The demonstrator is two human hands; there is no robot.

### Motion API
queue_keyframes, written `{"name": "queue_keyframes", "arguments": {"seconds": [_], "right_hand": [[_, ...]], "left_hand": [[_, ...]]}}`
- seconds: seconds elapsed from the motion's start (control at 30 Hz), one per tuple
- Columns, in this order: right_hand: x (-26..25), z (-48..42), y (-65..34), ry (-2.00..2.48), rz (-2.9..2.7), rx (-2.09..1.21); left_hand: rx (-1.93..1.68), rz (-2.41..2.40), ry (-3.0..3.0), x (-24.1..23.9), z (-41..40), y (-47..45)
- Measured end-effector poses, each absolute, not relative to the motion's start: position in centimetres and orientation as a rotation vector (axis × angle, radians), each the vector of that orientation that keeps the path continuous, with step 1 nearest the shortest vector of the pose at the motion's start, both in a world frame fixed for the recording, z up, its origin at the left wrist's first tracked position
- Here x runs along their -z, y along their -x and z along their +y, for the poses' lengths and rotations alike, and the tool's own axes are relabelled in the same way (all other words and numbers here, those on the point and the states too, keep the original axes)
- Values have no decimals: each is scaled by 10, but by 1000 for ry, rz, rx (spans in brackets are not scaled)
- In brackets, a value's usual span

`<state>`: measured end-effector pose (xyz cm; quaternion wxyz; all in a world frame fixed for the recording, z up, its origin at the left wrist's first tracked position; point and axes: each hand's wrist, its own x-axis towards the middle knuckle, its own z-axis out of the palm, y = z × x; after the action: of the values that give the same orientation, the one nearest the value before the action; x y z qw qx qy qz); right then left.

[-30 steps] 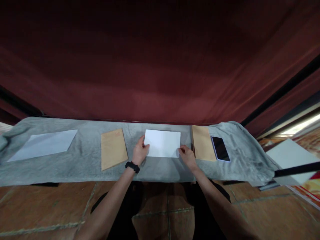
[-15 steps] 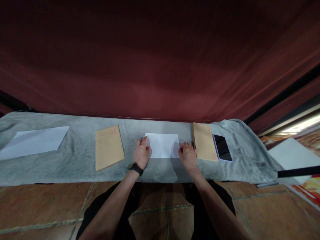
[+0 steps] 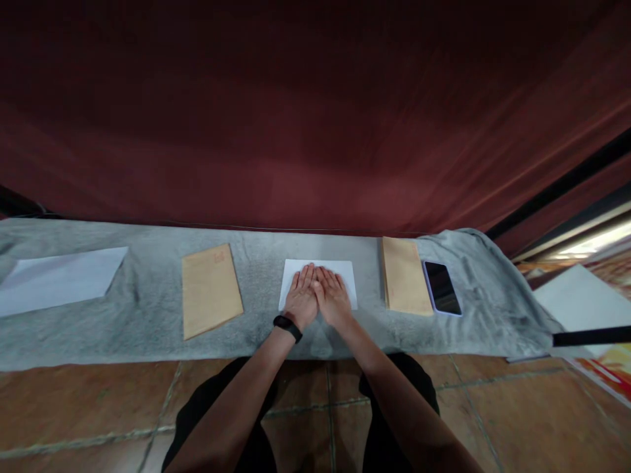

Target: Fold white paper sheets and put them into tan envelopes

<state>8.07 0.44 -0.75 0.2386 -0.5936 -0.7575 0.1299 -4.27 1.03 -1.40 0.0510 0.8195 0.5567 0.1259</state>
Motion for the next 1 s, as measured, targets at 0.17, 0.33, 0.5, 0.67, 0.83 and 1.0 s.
{"name": "queue_keyframes", "arguments": {"seconds": [0.17, 0.33, 0.5, 0.67, 0.83, 1.0], "right_hand": [[11, 6, -87, 1714, -2140, -223], [19, 8, -99, 1733, -2117, -93], [21, 8, -120, 1771, -2108, -8], [19, 5, -140, 1845, -2106, 48], [20, 2, -152, 1878, -2090, 111], [19, -1, -154, 1885, -2015, 107]], "left_hand": [[-401, 1777, -2425, 10, 13, 42], [-432, 1847, -2398, 10, 11, 50], [-421, 1929, -2378, 7, 8, 64], [-361, 1964, -2374, 2, 6, 77], [-319, 2027, -2371, 0, 4, 87], [-445, 2097, -2340, -1, 2, 88]]}}
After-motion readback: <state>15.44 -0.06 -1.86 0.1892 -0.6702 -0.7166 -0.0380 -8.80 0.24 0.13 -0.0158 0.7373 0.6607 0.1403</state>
